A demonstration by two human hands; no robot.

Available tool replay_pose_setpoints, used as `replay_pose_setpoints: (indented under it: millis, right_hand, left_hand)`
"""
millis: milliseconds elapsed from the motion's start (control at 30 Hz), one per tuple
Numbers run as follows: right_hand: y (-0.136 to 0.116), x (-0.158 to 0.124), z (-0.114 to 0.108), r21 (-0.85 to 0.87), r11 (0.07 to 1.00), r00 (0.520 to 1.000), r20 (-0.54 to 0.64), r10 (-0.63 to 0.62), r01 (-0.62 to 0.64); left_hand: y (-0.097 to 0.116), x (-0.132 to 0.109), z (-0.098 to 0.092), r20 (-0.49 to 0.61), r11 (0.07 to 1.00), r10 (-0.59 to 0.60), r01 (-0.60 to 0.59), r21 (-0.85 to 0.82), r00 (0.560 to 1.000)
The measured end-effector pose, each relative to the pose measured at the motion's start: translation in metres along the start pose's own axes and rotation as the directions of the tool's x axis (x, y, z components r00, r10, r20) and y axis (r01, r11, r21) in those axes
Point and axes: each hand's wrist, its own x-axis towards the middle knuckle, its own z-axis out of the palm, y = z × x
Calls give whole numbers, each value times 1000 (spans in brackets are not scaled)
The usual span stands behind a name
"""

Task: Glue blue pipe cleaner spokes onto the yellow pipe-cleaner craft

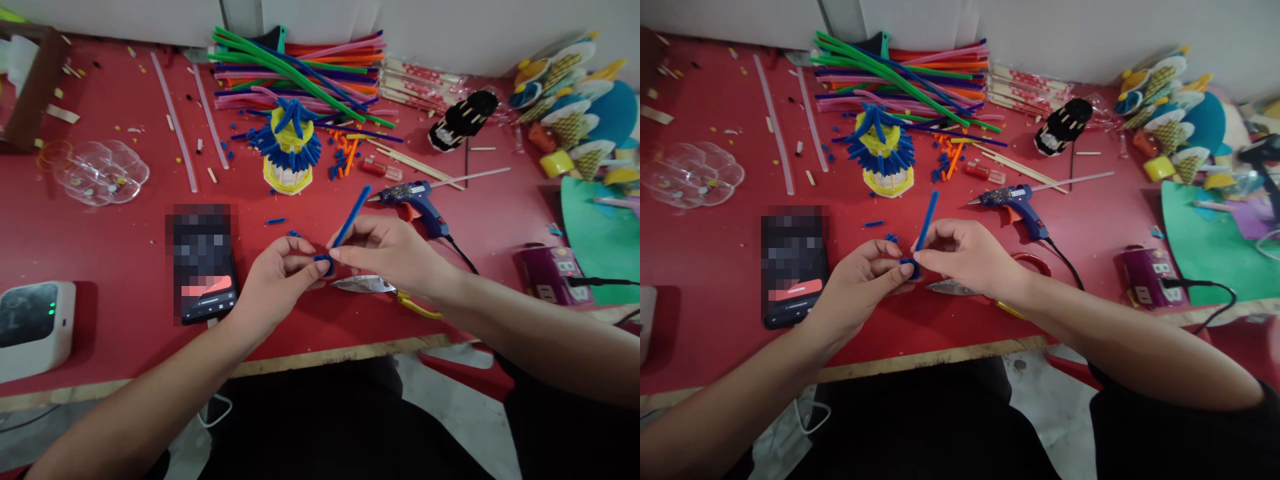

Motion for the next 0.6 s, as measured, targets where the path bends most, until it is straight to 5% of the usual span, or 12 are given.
replay_pose_setpoints:
  millis: [467,533,600]
  right_hand:
    - [-7,-2,-5,-253,967,1000,17,-19,22]
    - [-5,-12,-18,-462,883,996,19,-84,84]
    - [1,-29,-37,-729,663,985,109,-138,173]
  left_hand:
    - [-1,0,-1,-32,989,75,-70,130,997]
    - [-1,-1,-2,-46,987,111,-105,118,993]
    - [-2,-2,-2,-58,988,138,-133,84,989]
